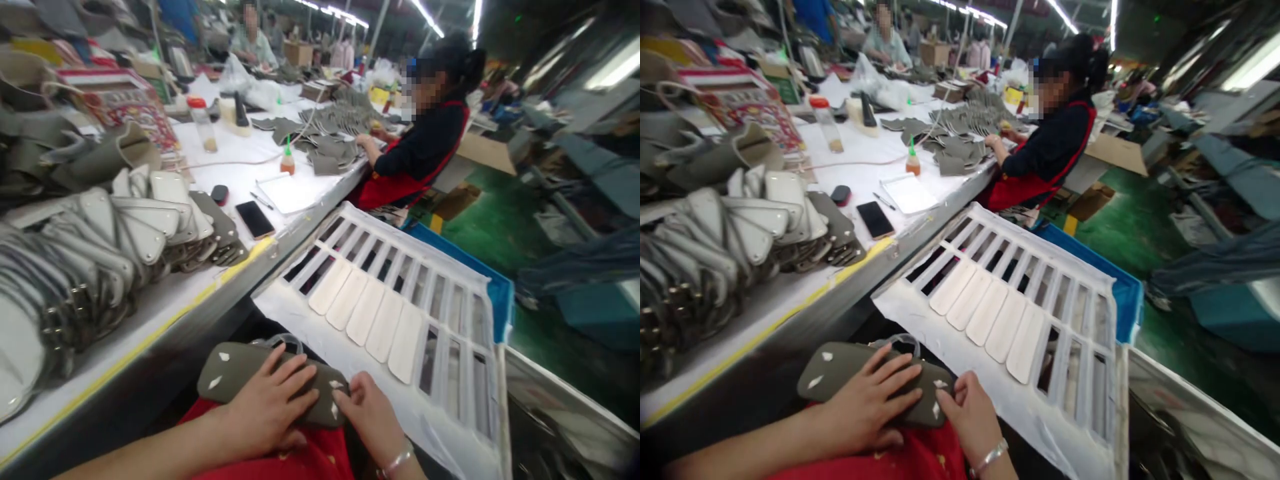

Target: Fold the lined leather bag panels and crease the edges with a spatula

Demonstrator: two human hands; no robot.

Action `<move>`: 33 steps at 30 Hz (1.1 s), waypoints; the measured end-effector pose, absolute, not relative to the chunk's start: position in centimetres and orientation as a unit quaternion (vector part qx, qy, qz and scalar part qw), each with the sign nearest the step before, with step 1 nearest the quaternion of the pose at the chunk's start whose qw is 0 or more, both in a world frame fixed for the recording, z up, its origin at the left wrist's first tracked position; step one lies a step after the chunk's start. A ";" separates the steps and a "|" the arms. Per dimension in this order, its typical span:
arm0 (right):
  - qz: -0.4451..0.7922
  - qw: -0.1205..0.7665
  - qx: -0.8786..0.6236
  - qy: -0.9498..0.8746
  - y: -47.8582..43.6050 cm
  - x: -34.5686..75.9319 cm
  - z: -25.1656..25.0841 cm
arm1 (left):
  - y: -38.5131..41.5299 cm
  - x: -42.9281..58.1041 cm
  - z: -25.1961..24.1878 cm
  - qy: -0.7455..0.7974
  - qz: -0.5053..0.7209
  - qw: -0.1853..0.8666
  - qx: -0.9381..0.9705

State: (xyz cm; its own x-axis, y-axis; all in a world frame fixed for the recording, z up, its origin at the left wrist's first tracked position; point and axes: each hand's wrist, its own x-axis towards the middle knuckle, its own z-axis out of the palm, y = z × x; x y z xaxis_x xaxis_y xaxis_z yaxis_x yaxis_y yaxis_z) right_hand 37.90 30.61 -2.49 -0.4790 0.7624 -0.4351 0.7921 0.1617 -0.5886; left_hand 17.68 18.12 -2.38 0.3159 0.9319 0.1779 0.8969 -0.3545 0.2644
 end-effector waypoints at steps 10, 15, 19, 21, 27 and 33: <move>-0.129 -0.128 0.187 0.965 27.2 30.8 -1.3 | 9.9 7.9 -1.5 0.835 0.313 0.276 0.360; -0.171 -0.045 0.102 0.979 25.2 24.8 -2.3 | 9.7 6.3 -2.5 0.772 0.351 0.443 0.291; -0.187 -0.018 0.112 0.976 25.2 23.9 -2.9 | 10.4 6.1 -2.5 0.763 0.344 0.473 0.275; -0.185 -0.018 0.114 0.976 25.2 23.8 -2.9 | 10.7 5.8 -2.5 0.768 0.329 0.469 0.287; -0.167 -0.015 0.122 0.978 25.1 23.5 -2.9 | 11.0 5.4 -2.8 0.774 0.315 0.449 0.316; -0.147 0.013 0.096 0.984 25.2 23.3 -2.6 | 10.7 5.2 -3.0 0.772 0.319 0.445 0.324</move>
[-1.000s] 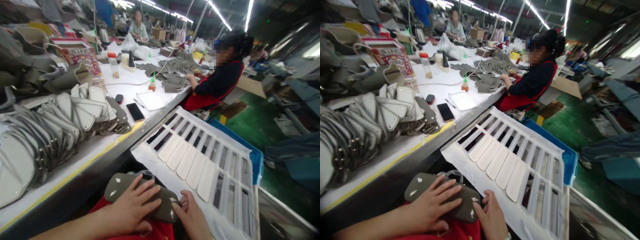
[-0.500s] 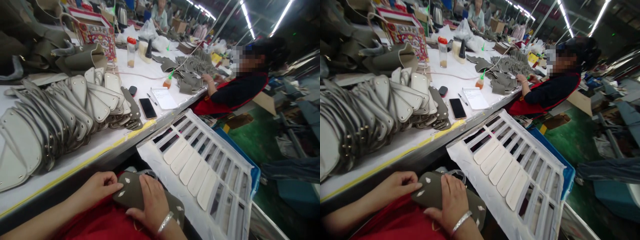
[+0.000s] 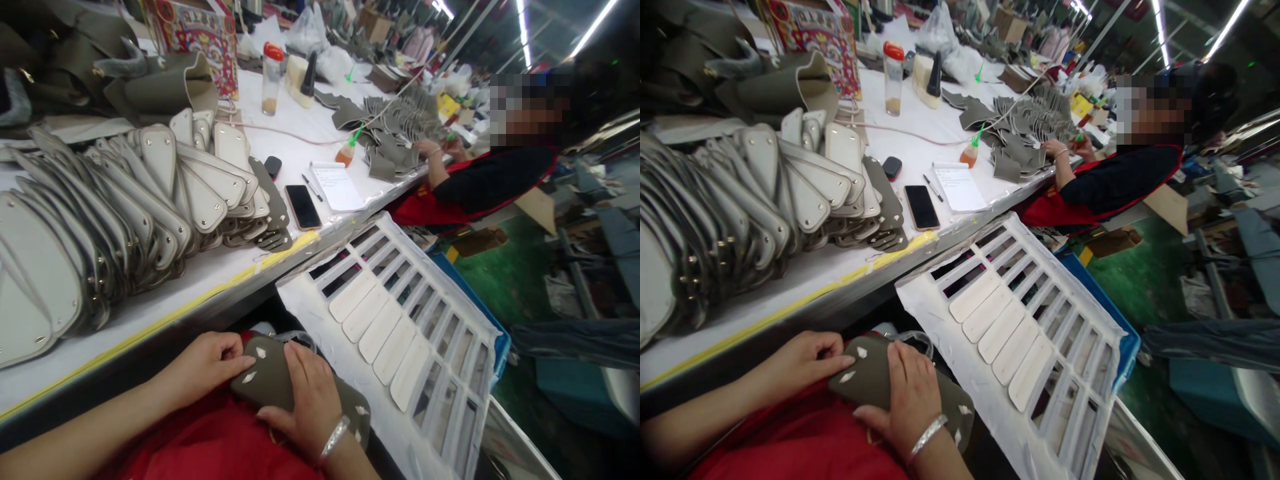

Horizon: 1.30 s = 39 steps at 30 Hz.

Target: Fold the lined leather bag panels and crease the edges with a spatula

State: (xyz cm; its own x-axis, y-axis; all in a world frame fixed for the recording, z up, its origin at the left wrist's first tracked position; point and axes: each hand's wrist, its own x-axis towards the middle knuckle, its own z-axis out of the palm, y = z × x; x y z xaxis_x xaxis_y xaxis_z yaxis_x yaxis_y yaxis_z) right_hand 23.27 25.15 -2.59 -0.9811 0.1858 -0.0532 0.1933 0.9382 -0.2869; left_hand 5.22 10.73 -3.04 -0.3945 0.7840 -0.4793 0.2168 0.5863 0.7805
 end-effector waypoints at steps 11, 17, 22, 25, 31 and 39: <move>-0.160 -0.003 0.094 0.983 25.1 23.7 -2.9 | 10.5 4.1 -3.1 0.741 0.312 0.431 0.409; -0.159 -0.040 -0.027 0.986 25.2 24.2 -2.3 | 10.2 4.1 -3.7 0.708 0.338 0.457 0.418; -0.169 -0.016 -0.051 0.984 25.0 23.7 -2.3 | 10.3 3.7 -3.6 0.700 0.321 0.472 0.429; -0.176 -0.009 -0.052 0.983 25.0 23.2 -2.1 | 10.6 3.3 -3.5 0.684 0.322 0.488 0.436; -0.181 -0.014 -0.037 0.983 24.8 23.5 -2.2 | 10.9 3.6 -3.8 0.688 0.327 0.476 0.440; -0.164 0.042 0.122 0.978 27.0 29.6 -0.7 | 11.0 4.1 -0.5 0.740 0.262 0.362 0.503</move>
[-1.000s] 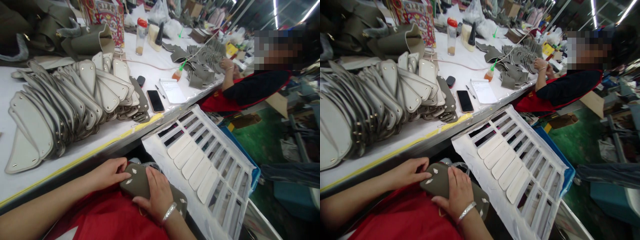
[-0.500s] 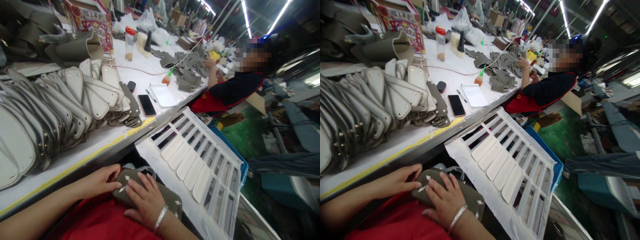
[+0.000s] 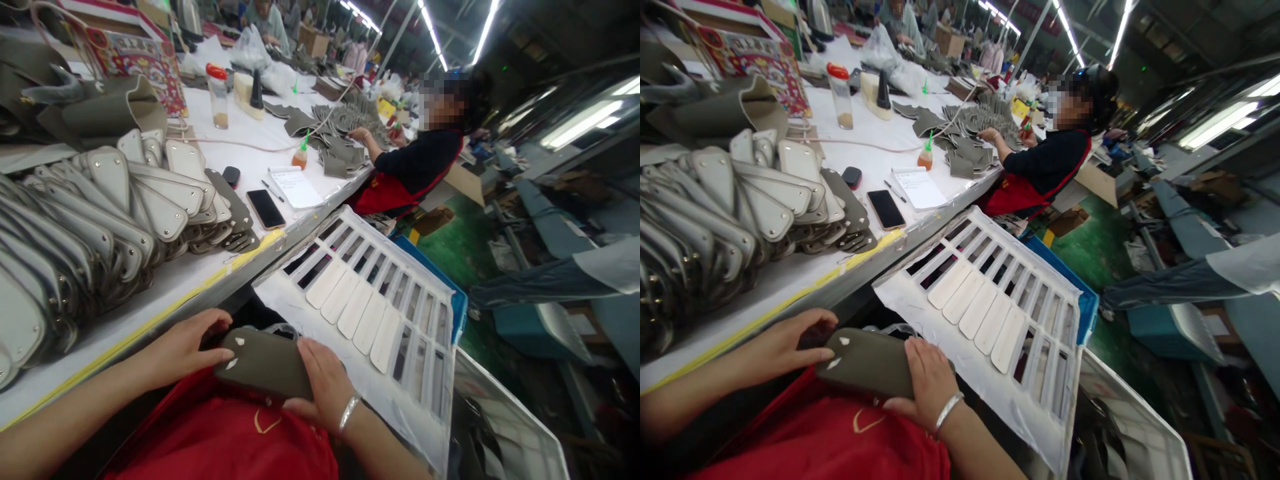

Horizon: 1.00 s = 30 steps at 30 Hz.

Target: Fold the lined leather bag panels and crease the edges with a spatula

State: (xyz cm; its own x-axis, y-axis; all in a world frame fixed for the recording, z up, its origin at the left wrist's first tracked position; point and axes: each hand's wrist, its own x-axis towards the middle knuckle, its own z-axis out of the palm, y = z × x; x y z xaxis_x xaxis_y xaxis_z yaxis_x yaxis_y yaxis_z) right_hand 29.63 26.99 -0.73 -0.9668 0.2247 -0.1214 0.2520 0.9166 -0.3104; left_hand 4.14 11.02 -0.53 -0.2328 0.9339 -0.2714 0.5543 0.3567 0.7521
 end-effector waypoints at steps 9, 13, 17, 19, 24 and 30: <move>-0.191 0.055 0.166 0.966 27.3 29.5 -1.6 | 15.6 10.4 -1.0 0.638 0.082 0.213 0.736; -0.191 0.050 0.169 0.966 27.4 29.6 -1.8 | 15.7 10.3 -1.4 0.638 0.093 0.188 0.741; -0.186 0.035 0.165 0.968 27.4 29.9 -1.8 | 15.4 10.0 -1.3 0.643 0.102 0.189 0.735; -0.181 0.014 0.161 0.970 27.1 30.4 -2.1 | 15.0 10.0 -1.3 0.636 0.128 0.187 0.737; -0.168 -0.055 0.188 0.966 26.7 30.9 -3.5 | 14.8 10.3 -2.0 0.652 0.189 0.160 0.717; -0.142 0.042 0.278 0.949 26.1 29.2 -1.0 | 14.9 10.2 -1.0 0.712 0.196 0.199 0.644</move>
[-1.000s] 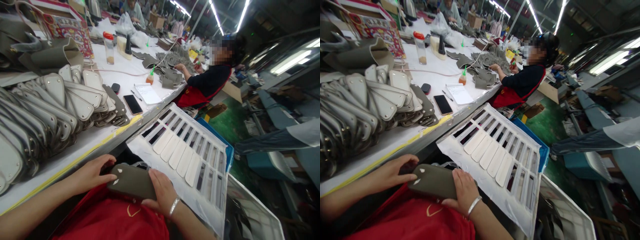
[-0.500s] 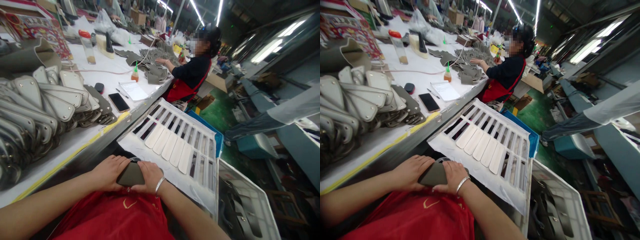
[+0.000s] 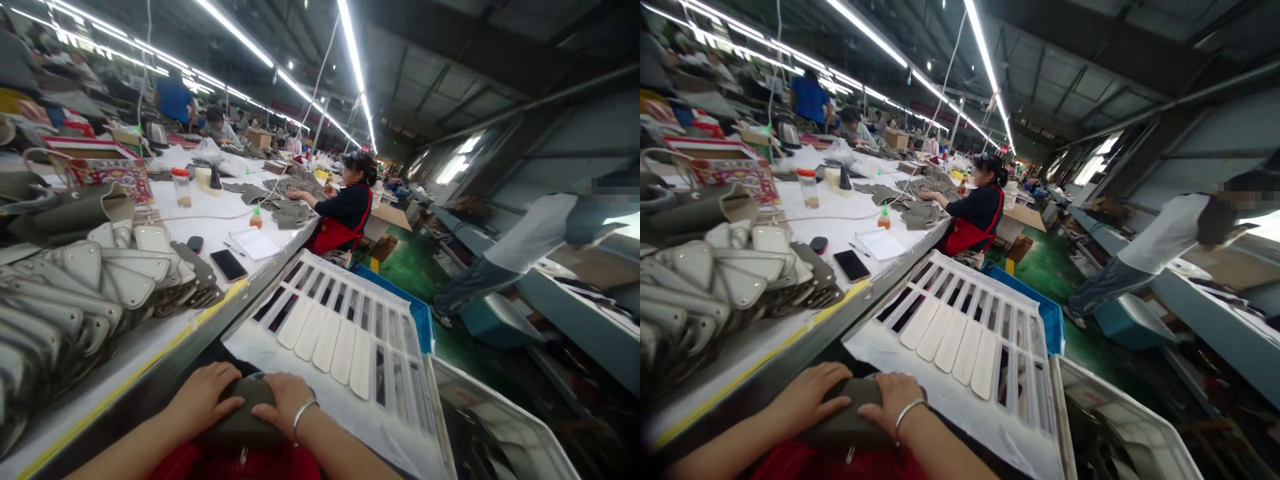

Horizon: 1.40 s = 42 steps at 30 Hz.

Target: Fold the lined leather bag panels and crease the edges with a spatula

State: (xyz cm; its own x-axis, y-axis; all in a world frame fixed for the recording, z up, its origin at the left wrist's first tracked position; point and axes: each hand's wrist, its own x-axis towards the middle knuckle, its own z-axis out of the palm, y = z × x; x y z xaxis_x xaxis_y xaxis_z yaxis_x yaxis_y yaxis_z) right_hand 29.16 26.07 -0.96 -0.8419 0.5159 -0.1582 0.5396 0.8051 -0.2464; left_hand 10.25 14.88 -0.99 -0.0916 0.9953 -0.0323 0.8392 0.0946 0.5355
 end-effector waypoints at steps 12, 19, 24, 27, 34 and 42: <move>-0.216 0.182 0.284 0.916 26.2 24.4 0.7 | 12.8 6.3 -1.7 0.643 0.328 0.473 0.506; -0.252 0.232 0.252 0.905 26.4 21.8 0.6 | 13.2 6.2 -2.9 0.624 0.361 0.532 0.444; -0.251 0.168 0.265 0.916 27.5 25.0 1.0 | 12.0 6.1 -2.1 0.579 0.405 0.618 0.347; -0.221 0.152 0.274 0.924 28.6 27.7 1.1 | 11.0 5.7 -2.5 0.582 0.412 0.595 0.370; -0.248 0.168 0.366 0.881 30.5 33.1 1.3 | 10.9 5.8 -3.2 0.637 0.381 0.511 0.434; -0.286 0.147 0.399 0.859 30.0 33.7 2.2 | 12.2 5.5 -4.7 0.708 0.344 0.387 0.480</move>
State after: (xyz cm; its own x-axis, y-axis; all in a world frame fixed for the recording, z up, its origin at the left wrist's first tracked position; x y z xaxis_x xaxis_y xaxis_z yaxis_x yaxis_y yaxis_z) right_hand 33.66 29.99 2.20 -0.6380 0.6019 -0.4802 0.7696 0.5176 -0.3738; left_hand 5.53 12.21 -4.75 -0.2392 0.9463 -0.2176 0.4150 0.3023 0.8582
